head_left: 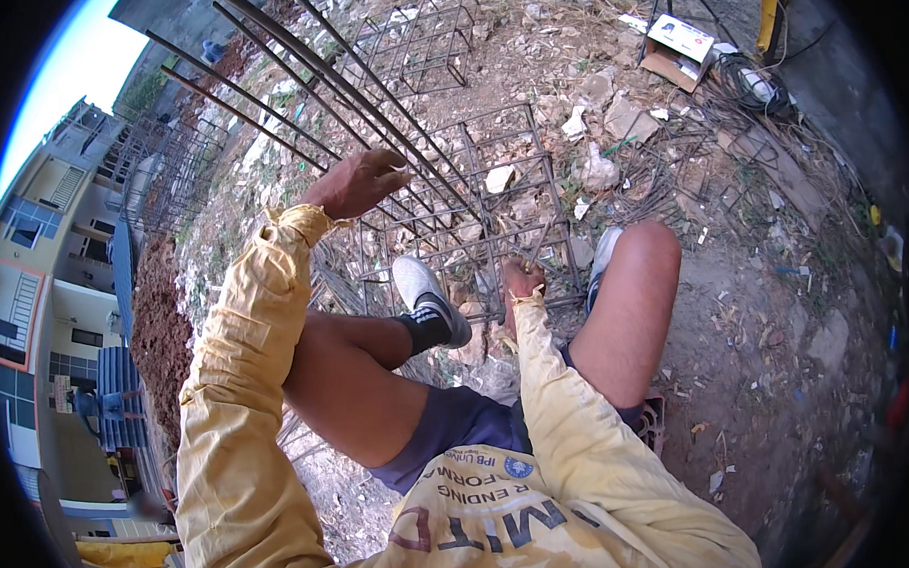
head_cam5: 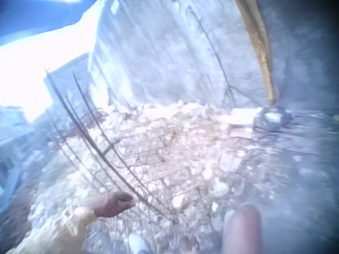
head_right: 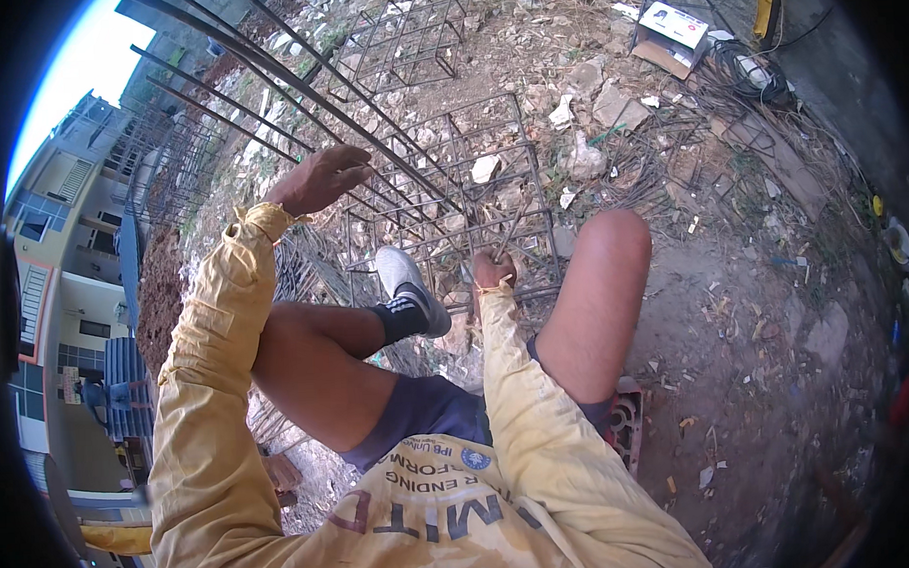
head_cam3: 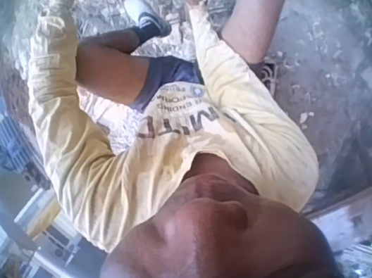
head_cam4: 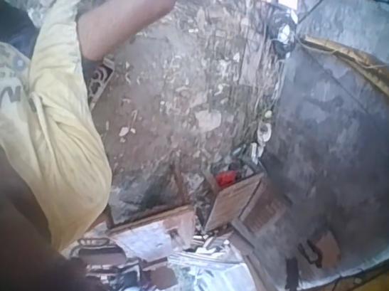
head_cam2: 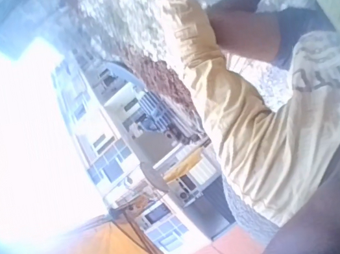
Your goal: The person sits on the ground and assembles a rebar cage by inserting vertical bars into a horizontal grid and securing them with wire ties. The person repeatedly bends, twists, and tightens wire ties to fasten the bars together.
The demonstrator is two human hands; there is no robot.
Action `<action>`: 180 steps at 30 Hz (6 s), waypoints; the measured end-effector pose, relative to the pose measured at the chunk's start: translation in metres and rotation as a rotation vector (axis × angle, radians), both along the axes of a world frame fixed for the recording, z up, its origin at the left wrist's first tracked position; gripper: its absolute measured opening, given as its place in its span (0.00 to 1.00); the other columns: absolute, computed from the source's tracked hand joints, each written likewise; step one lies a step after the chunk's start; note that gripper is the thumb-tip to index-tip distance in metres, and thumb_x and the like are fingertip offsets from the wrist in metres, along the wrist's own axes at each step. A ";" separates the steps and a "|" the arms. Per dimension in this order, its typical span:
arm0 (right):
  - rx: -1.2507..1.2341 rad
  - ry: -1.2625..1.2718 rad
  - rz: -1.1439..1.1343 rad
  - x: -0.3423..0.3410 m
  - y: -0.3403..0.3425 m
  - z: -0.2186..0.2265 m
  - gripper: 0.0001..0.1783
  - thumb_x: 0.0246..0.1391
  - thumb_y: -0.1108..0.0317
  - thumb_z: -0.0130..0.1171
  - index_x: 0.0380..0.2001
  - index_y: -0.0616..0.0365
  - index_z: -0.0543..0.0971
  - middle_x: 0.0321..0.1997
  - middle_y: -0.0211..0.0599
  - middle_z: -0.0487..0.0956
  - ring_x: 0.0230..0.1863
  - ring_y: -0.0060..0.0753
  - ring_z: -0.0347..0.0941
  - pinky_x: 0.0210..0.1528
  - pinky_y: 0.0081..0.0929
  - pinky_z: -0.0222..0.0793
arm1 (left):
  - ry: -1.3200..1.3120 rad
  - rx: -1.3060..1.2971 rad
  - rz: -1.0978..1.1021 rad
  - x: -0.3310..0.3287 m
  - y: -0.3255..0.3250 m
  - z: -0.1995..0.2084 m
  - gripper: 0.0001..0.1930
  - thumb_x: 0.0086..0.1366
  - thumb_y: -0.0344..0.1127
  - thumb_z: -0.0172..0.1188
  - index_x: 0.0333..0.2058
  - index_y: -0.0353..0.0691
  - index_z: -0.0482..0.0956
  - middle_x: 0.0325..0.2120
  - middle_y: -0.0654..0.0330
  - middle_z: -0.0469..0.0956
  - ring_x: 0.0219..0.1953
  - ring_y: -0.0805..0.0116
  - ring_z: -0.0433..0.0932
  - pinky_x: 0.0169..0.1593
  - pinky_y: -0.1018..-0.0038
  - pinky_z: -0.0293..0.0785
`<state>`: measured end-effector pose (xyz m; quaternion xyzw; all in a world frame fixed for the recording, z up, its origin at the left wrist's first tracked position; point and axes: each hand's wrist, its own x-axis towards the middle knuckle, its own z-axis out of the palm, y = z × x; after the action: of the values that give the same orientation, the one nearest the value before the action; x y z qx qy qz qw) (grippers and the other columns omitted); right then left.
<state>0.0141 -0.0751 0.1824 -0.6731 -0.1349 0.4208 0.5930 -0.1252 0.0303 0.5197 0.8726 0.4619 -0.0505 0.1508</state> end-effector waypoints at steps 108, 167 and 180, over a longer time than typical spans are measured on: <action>0.010 -0.536 0.773 -0.027 0.102 -0.065 0.12 0.51 0.61 0.56 0.27 0.61 0.72 0.23 0.48 0.76 0.29 0.51 0.76 0.30 0.42 0.71 | -1.238 -0.962 1.341 -0.031 0.056 -0.312 0.12 0.68 0.46 0.50 0.39 0.45 0.72 0.25 0.70 0.68 0.30 0.73 0.69 0.36 0.73 0.67; 0.076 -0.077 0.572 0.023 0.146 -0.030 0.18 0.50 0.54 0.58 0.37 0.57 0.79 0.29 0.47 0.80 0.31 0.43 0.76 0.38 0.32 0.71 | -1.144 -0.945 1.253 -0.023 0.027 -0.317 0.16 0.62 0.30 0.58 0.49 0.48 0.71 0.34 0.66 0.74 0.32 0.72 0.73 0.35 0.75 0.70; 0.091 0.409 0.585 0.014 0.135 -0.045 0.12 0.51 0.69 0.57 0.39 0.59 0.81 0.19 0.24 0.72 0.19 0.15 0.63 0.20 0.18 0.59 | -1.439 -1.423 1.125 0.002 0.036 -0.295 0.19 0.64 0.27 0.52 0.54 0.35 0.66 0.30 0.66 0.70 0.30 0.76 0.71 0.36 0.76 0.70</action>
<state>0.0282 0.0597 0.1375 -0.4807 -0.2190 0.6924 0.4915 -0.1227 0.0663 0.2250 0.0886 0.4595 0.2835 0.8371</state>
